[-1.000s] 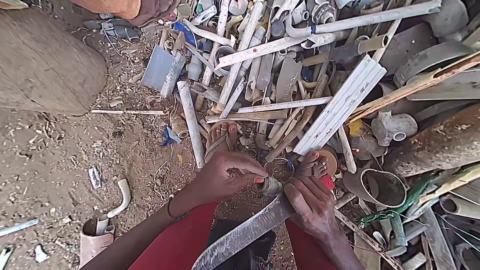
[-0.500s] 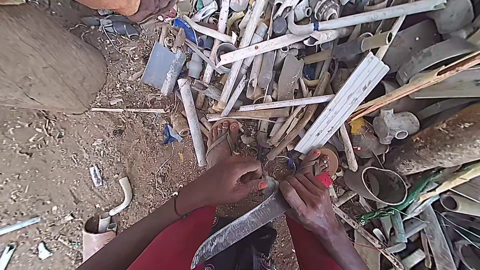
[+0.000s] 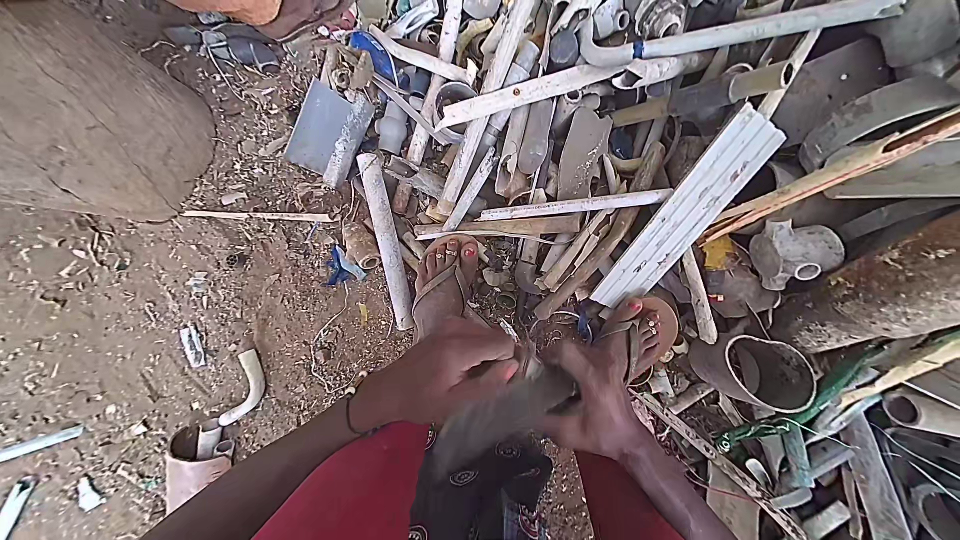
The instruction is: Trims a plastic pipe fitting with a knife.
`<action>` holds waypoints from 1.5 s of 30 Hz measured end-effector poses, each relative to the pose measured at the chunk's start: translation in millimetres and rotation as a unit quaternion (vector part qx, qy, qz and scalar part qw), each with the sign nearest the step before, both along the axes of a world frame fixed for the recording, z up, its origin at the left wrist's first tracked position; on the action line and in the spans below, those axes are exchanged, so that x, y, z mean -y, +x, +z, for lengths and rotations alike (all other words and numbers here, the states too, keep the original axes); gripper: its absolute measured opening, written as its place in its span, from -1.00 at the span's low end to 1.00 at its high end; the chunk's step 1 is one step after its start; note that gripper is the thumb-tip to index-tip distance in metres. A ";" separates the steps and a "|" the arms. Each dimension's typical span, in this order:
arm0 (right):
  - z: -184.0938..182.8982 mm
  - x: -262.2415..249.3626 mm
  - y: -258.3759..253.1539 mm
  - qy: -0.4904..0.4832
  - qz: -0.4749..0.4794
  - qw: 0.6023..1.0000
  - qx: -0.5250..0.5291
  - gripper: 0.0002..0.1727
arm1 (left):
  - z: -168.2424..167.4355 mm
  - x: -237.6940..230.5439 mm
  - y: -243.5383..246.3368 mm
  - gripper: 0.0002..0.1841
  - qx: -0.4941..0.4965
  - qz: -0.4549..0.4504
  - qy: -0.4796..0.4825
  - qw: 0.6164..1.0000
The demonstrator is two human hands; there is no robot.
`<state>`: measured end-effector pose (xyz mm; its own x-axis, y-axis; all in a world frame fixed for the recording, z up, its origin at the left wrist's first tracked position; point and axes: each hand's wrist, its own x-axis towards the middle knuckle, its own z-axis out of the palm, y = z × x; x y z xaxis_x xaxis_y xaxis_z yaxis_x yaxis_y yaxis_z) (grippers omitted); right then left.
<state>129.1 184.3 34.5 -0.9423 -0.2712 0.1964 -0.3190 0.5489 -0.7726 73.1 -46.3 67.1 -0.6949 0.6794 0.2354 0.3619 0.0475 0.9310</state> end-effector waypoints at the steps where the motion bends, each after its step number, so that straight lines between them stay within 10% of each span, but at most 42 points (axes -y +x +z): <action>1: -7.1 -3.4 -1.4 -0.007 -0.065 0.997 0.049 -0.53 | 8.9 3.2 2.8 -0.57 0.041 0.024 0.047 0.998; 4: -27.9 -30.9 -3.2 -0.043 -0.286 0.946 0.148 -0.34 | 32.9 12.2 4.6 -0.62 0.122 0.139 0.163 0.969; 7: -9.0 -38.4 5.6 -0.223 -0.354 0.888 0.189 -0.32 | 20.7 18.8 -0.2 -0.58 0.098 0.238 0.067 0.964; 13: 9.6 -19.2 13.6 -0.263 -0.223 0.919 0.190 -0.10 | 9.5 1.5 -9.5 -0.68 0.053 0.200 -0.088 0.974; 21: 11.4 -6.4 13.5 -0.240 -0.056 0.950 0.193 -0.39 | 2.2 -11.3 -8.6 -0.58 0.125 0.025 -0.047 0.991; 28: 11.1 -5.9 12.7 -0.279 -0.027 0.927 0.249 -0.46 | -4.9 -9.2 -7.7 -0.81 0.109 0.069 -0.009 0.992; 38: 14.9 -6.3 10.9 -0.244 0.019 0.905 0.348 -0.42 | -10.9 -10.5 -6.7 -0.69 -0.161 0.089 -0.191 0.964; 45: 17.0 -7.2 13.5 -0.240 -0.003 0.939 0.248 -0.40 | -20.8 -10.6 -5.7 -0.68 0.150 0.212 -0.093 0.961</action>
<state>142.6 191.5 51.5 -0.9513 -0.2587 -0.1674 0.1461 0.0997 -0.9842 67.4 -35.7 46.3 -0.9363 0.3313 -0.1166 -0.0095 0.3081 0.9513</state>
